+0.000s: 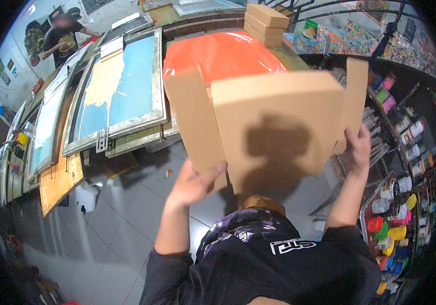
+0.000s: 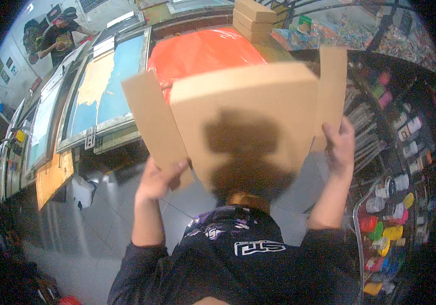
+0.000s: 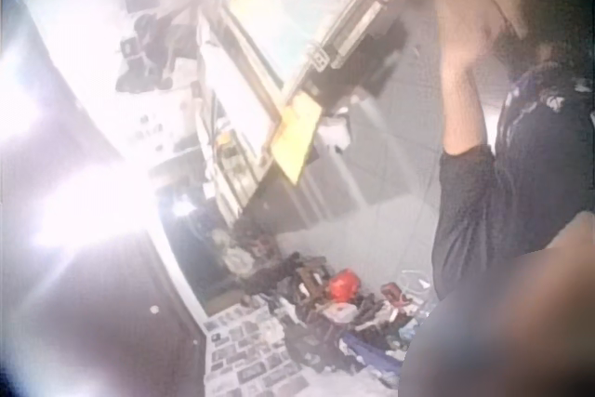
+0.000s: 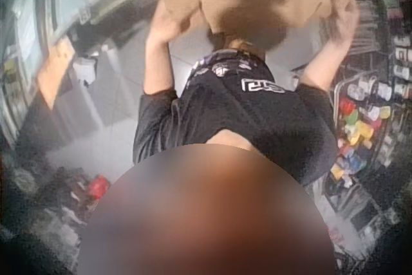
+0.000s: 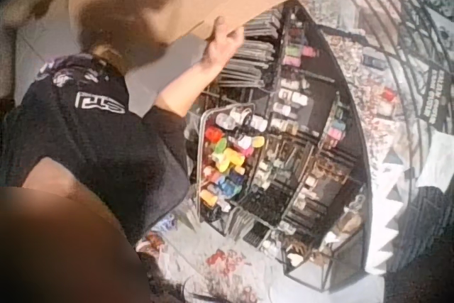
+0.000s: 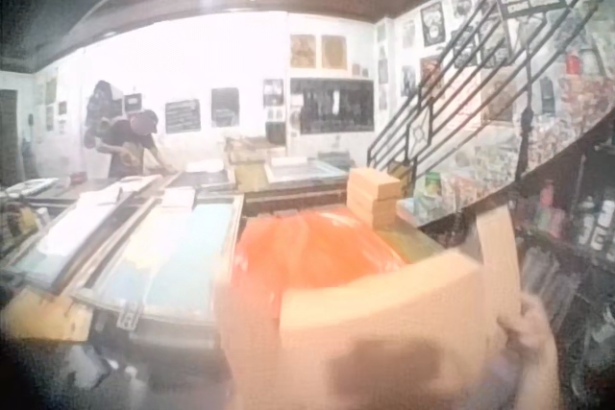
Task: The person assembles flat cardboard boxes by folding and interlocking the flaps. They repeatedly pick up flat-packed boxes, fold the sides, and secure the tabs to form rectangular boxes, then stack them on a counter.
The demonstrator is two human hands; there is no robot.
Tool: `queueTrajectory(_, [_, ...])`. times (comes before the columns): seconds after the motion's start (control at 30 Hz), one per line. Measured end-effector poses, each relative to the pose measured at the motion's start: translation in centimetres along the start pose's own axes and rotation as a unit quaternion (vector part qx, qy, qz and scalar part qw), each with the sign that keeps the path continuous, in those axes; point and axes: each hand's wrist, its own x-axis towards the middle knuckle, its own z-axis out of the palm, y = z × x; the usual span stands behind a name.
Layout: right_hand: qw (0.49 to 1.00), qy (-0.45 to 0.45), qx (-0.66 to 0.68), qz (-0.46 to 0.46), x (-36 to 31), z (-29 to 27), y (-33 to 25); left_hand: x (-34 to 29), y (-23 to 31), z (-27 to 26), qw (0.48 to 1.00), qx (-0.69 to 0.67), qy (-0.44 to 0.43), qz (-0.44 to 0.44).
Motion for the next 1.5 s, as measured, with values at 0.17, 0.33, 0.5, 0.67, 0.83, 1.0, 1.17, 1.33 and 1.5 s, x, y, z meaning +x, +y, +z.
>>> queueTrajectory(0.17, [0.989, -0.026, 0.083, -0.121, 15.5, 4.6, -4.1, 10.8, 11.7, -3.1, 0.983, 0.033, 0.064, 0.170])
queueTrajectory(0.33, [0.996, -0.092, 0.022, 0.010, 31.7, 7.8, 2.4, 22.2, 12.0, -7.0, 0.975, -0.086, 0.124, 0.163])
queueTrajectory(0.5, [0.967, -0.203, -0.131, 0.079, 36.6, 13.7, 10.8, 29.4, 5.8, -10.8, 0.972, 0.057, 0.226, 0.008])
queueTrajectory(0.67, [0.859, -0.255, -0.409, -0.172, 35.9, 14.3, 14.2, 27.5, 4.3, -8.8, 0.829, 0.472, 0.263, 0.146])
queueTrajectory(0.83, [0.725, -0.549, -0.272, -0.315, 31.7, 15.7, 14.2, 25.3, 0.4, -8.2, 0.761, 0.640, 0.031, 0.100])
queueTrajectory(1.0, [0.688, -0.592, -0.295, -0.298, 32.2, 16.6, 15.1, 27.1, -0.2, -9.7, 0.768, 0.636, 0.010, 0.074])
queueTrajectory(1.17, [0.729, -0.543, -0.206, -0.363, 33.3, 16.1, 16.9, 28.2, 1.4, -11.3, 0.819, 0.568, -0.007, 0.086])
queueTrajectory(1.33, [0.739, -0.555, -0.144, -0.355, 35.4, 17.1, 16.5, 30.8, 1.8, -11.6, 0.923, 0.355, 0.083, 0.125])
queueTrajectory(1.5, [0.753, -0.548, -0.147, -0.334, 36.1, 18.1, 14.3, 34.5, 2.4, -8.8, 0.823, 0.530, 0.038, 0.201])
